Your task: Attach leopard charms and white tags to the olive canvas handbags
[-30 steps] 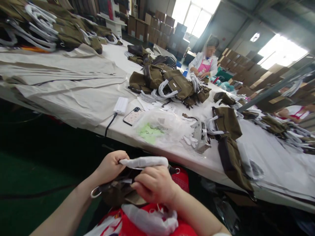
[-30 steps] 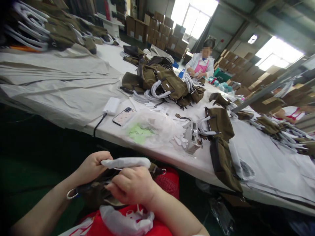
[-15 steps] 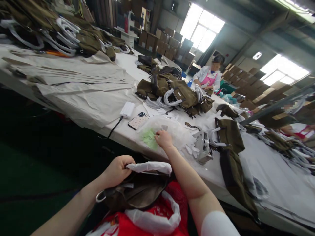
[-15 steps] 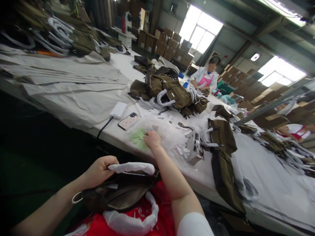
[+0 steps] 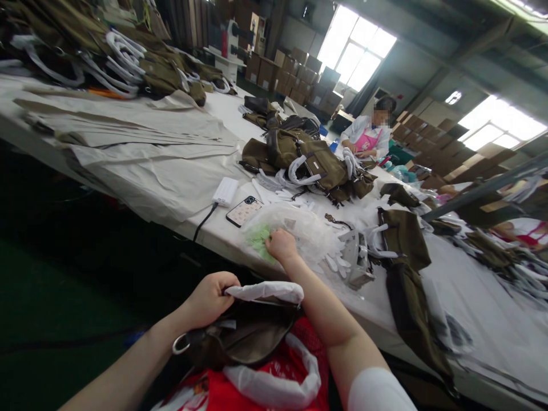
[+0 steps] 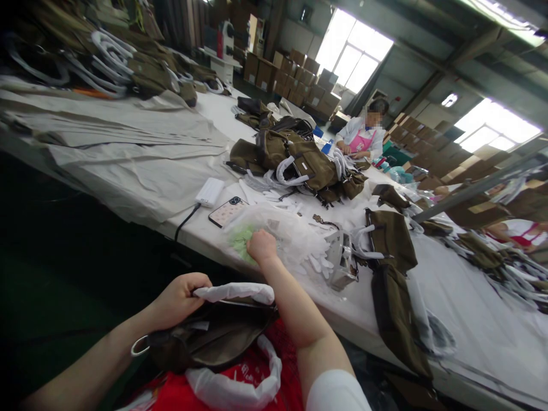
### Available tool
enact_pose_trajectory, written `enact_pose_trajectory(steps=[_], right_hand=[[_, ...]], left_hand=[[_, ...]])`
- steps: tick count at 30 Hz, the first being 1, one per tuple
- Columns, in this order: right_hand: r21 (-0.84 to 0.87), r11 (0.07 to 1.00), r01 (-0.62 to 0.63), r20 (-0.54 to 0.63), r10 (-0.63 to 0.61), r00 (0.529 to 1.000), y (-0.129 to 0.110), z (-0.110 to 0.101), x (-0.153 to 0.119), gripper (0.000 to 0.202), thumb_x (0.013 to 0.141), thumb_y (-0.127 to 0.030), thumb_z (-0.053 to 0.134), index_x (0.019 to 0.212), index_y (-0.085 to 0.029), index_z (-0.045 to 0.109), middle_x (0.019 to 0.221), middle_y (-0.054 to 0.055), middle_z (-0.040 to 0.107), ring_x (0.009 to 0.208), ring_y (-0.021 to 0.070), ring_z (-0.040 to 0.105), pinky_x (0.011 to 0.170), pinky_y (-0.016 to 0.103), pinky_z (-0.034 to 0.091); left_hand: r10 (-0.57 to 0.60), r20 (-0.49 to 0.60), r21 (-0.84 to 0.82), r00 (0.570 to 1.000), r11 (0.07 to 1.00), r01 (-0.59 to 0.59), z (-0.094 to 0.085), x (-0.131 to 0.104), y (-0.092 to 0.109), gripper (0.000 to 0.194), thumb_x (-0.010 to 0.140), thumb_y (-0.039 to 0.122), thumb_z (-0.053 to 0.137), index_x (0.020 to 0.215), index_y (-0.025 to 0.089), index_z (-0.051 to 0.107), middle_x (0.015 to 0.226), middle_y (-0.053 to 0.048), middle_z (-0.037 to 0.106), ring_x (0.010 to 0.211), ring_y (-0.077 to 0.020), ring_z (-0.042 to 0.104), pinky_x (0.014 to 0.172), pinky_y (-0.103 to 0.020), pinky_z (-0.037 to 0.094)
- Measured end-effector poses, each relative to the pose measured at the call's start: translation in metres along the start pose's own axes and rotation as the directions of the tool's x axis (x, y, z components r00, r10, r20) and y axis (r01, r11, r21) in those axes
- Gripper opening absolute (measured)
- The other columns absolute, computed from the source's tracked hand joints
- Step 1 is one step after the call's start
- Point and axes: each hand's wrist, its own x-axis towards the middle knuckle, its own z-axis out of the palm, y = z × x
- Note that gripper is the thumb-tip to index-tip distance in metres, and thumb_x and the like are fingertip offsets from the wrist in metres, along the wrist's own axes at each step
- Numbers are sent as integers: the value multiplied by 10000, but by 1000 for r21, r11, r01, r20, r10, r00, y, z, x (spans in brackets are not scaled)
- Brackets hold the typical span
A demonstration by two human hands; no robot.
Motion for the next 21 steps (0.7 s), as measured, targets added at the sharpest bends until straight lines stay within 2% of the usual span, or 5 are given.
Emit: enact_pose_trajectory(steps=[8,14,16,19,21], right_hand=[[15,1000,25,41,-26,999,-1,3,-2,316,928,-236,453,1015,-132,737,1068,173,698,992,266,659,836,318,492],[330,943,-49,-120,94,988,18,-21,-8,302,949,-258,444,973,-152,726,1010,118,718,921,216,660,823,296,504],[584,811,37,-285,163,945,24,-38,-33,311,959,-320,436,1037,-156,688,945,87,720,808,177,661,745,274,523],[827,491,274,-451,288,845,18,-61,-92,297,955,-399,469,1100,-180,609,879,59,712,573,130,616,563,256,515],[843,392,368,-444,121,888,6,-68,-129,237,966,-376,477,1077,-212,608,899,58,717,548,118,617,536,246,511]], left_hand=[[-9,-8,-37,1000,999,9,0,0,3,172,578,139,473,621,183,634,601,22,600,600,-141,538,572,-223,390],[-95,-30,-144,995,986,89,-1,6,-1,155,579,168,505,625,173,653,587,21,609,582,-142,547,550,-223,392],[-164,-6,-240,986,958,158,-2,10,-5,132,582,186,540,644,167,656,574,26,609,565,-141,547,536,-223,391],[-234,33,-346,972,909,231,-5,18,-9,146,574,219,644,701,157,681,611,15,647,586,-157,582,554,-237,423],[-263,48,-402,964,878,259,-6,24,-9,198,563,263,717,728,154,698,650,-4,678,616,-175,609,581,-255,454]])
